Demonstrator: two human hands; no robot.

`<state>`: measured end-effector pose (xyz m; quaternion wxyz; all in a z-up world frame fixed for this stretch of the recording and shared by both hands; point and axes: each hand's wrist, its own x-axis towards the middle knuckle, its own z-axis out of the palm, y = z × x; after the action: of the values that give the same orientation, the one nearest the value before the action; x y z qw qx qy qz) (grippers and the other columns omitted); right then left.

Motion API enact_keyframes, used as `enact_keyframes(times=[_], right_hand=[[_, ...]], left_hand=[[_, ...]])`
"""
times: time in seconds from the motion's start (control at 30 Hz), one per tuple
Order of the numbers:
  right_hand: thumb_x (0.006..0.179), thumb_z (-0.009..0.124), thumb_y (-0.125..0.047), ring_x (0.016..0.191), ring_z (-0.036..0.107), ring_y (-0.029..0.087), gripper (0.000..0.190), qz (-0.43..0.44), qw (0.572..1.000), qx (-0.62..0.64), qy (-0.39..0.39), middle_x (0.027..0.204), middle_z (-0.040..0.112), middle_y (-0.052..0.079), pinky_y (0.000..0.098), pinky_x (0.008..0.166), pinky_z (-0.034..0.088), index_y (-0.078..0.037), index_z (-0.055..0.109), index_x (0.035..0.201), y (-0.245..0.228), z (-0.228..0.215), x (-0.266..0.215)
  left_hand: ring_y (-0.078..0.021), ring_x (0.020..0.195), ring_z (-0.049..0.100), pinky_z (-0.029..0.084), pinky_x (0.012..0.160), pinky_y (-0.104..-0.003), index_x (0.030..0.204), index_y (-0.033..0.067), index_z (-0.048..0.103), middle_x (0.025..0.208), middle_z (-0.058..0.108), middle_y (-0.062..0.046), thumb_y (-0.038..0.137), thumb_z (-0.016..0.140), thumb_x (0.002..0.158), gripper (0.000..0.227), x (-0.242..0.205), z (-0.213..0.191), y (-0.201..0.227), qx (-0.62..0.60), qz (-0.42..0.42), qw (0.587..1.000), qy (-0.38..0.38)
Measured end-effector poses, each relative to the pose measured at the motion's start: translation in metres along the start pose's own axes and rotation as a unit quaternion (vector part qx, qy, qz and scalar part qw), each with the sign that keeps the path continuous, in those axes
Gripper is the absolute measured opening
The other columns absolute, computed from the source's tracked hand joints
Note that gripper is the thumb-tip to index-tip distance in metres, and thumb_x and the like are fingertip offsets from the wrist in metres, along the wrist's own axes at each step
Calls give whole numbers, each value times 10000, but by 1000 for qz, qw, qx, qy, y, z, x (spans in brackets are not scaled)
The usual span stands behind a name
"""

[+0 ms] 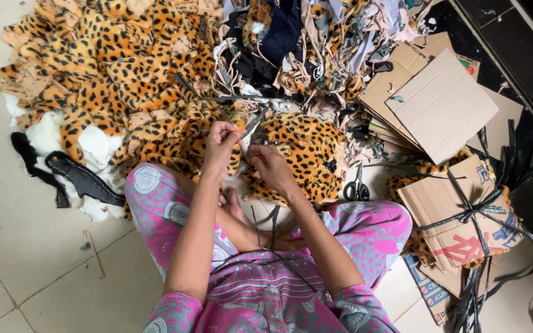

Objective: The person sits on the floor and wraps a piece of leopard-print fabric around a cardboard sheet, smoothing and folding the edges. They then place the wrapped item aside and pick up another piece of fabric to repeat the wrapping process.

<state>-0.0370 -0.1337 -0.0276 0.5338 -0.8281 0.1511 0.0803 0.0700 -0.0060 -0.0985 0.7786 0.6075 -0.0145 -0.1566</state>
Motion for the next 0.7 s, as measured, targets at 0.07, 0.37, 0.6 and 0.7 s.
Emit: enact_keyframes(times=[0.07, 0.37, 0.6, 0.7], right_hand=[[1032, 572, -164, 1217, 626, 328, 323, 13, 999, 7, 34, 1218, 593, 133, 418, 990, 565, -72, 633, 1336, 5, -9, -5], [1002, 571, -137, 1064, 684, 370, 225, 33, 956, -48, 287, 1136, 657, 152, 487, 898, 583, -109, 683, 1195, 79, -90, -42], [1055, 451, -245, 865, 717, 456, 253, 233, 852, -363, 295, 1033, 624, 146, 548, 750, 603, -95, 655, 1071, 263, -126, -63], [982, 515, -168, 961, 707, 412, 166, 330, 816, -428, 205, 1130, 611, 86, 526, 759, 590, -141, 593, 1125, 253, -126, -67]], left_hand=[[-135, 740, 664, 579, 717, -269, 1019, 73, 579, 993, 717, -195, 9, 641, 942, 118, -14, 22, 23, 12, -2, 1000, -24], [-126, 737, 667, 567, 736, -270, 1026, 97, 630, 992, 726, -106, 42, 560, 990, 96, -58, 107, 76, 135, 85, 980, -120], [-239, 801, 744, 593, 740, -385, 1044, 101, 673, 981, 751, -117, 83, 575, 989, 114, -93, 179, 49, 204, 74, 948, -233], [-292, 842, 755, 599, 732, -423, 1060, 155, 697, 930, 761, -97, 116, 594, 985, 133, -103, 210, 47, 244, 83, 924, -283]])
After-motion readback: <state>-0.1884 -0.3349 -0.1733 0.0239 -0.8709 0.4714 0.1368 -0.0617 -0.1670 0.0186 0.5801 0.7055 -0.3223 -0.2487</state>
